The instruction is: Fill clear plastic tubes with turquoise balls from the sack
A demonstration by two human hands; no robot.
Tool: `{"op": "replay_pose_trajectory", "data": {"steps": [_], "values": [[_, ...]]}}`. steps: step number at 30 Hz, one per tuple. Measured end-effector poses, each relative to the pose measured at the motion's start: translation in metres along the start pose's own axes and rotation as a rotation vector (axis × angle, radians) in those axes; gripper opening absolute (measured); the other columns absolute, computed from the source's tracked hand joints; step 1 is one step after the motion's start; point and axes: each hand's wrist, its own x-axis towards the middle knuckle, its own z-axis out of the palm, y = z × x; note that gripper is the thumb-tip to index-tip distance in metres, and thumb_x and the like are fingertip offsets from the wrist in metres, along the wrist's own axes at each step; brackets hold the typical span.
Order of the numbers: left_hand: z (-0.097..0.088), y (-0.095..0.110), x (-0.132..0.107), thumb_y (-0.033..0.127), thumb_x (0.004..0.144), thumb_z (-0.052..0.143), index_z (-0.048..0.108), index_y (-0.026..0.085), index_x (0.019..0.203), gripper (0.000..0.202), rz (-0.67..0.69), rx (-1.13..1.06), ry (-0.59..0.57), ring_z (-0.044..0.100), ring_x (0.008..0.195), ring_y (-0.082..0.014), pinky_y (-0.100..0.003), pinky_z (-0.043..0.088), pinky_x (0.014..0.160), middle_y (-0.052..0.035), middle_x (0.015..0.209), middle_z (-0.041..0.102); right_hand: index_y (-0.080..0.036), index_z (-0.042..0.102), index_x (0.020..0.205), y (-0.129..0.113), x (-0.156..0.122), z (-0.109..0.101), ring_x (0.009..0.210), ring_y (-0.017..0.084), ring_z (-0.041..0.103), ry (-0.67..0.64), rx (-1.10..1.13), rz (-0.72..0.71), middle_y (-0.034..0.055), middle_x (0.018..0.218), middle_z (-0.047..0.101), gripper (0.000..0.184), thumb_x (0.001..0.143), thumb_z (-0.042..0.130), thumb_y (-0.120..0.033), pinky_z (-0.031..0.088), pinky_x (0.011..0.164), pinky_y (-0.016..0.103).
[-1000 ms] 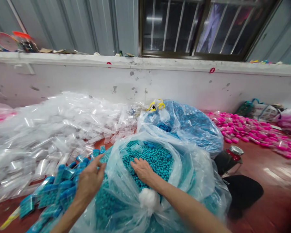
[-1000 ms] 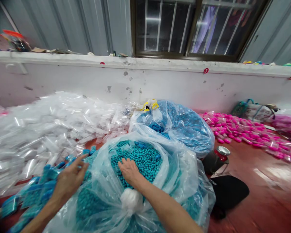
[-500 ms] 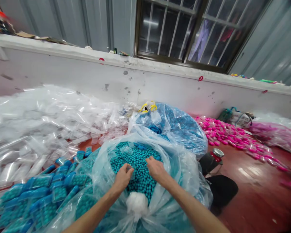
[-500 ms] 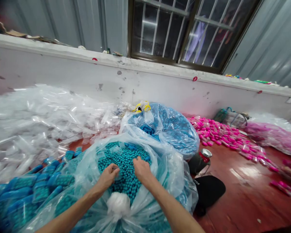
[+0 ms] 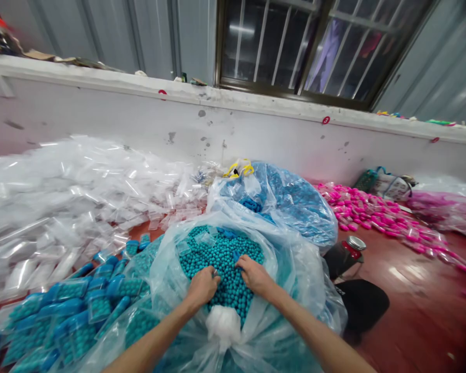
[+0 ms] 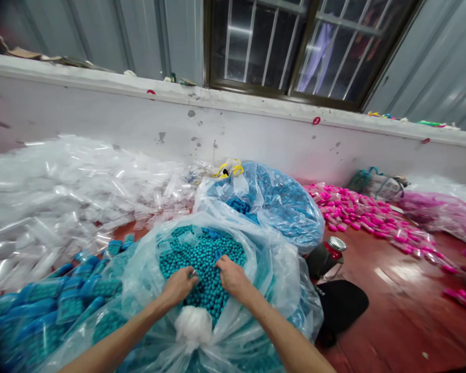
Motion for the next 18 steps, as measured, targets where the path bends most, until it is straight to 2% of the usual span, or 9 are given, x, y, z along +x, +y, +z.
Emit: {"op": "replay_pose_trajectory", "data": {"steps": [3, 6, 10, 14, 18], "values": [[0.000, 0.004, 0.007, 0.025, 0.074, 0.045, 0.062, 0.017, 0.084, 0.021, -0.027, 0.024, 0.023, 0.059, 0.092, -0.0247, -0.030, 0.039, 0.074, -0.0128, 0.092, 0.066, -0.019, 0.055, 0.103, 0.008, 0.007, -0.008, 0.097, 0.016, 0.055, 0.023, -0.017, 0.142, 0.0056, 0.102, 0.059, 0.023, 0.083, 0.044, -0.020, 0.039, 0.082, 0.027], [-0.001, 0.008, 0.014, 0.023, 0.075, 0.045, 0.062, 0.014, 0.084, 0.022, -0.040, 0.040, 0.041, 0.058, 0.095, -0.0288, -0.035, 0.040, 0.076, -0.0181, 0.095, 0.065, -0.017, 0.053, 0.102, 0.005, 0.021, -0.004, 0.092, 0.020, 0.057, 0.026, -0.139, 0.269, 0.0083, 0.100, 0.061, 0.025, 0.083, 0.047, -0.032, 0.041, 0.076, 0.029], [0.002, 0.013, 0.025, 0.021, 0.074, 0.046, 0.062, 0.011, 0.081, 0.020, -0.056, 0.028, 0.039, 0.057, 0.095, -0.0319, -0.037, 0.040, 0.077, -0.0218, 0.095, 0.063, -0.015, 0.055, 0.096, -0.004, 0.036, 0.013, 0.093, 0.020, 0.057, 0.016, -0.176, 0.279, 0.0109, 0.096, 0.062, 0.018, 0.085, 0.041, -0.019, 0.040, 0.077, 0.028], [0.009, 0.014, 0.040, 0.019, 0.073, 0.050, 0.062, 0.011, 0.077, 0.014, -0.104, -0.053, 0.003, 0.059, 0.093, -0.0281, -0.032, 0.041, 0.075, -0.0188, 0.091, 0.065, -0.017, 0.060, 0.093, -0.005, 0.039, 0.025, 0.095, 0.019, 0.057, -0.025, -0.108, 0.207, 0.0081, 0.096, 0.065, 0.020, 0.083, 0.043, -0.017, 0.039, 0.080, 0.025], [0.015, 0.012, 0.047, 0.019, 0.075, 0.052, 0.060, 0.014, 0.077, 0.011, -0.157, -0.219, -0.076, 0.060, 0.069, -0.0173, -0.023, 0.042, 0.058, -0.0058, 0.070, 0.063, -0.019, 0.063, 0.093, 0.000, 0.040, 0.025, 0.091, 0.015, 0.059, -0.059, -0.022, 0.168, 0.0036, 0.097, 0.066, 0.022, 0.082, 0.043, -0.019, 0.040, 0.077, 0.021]]}}
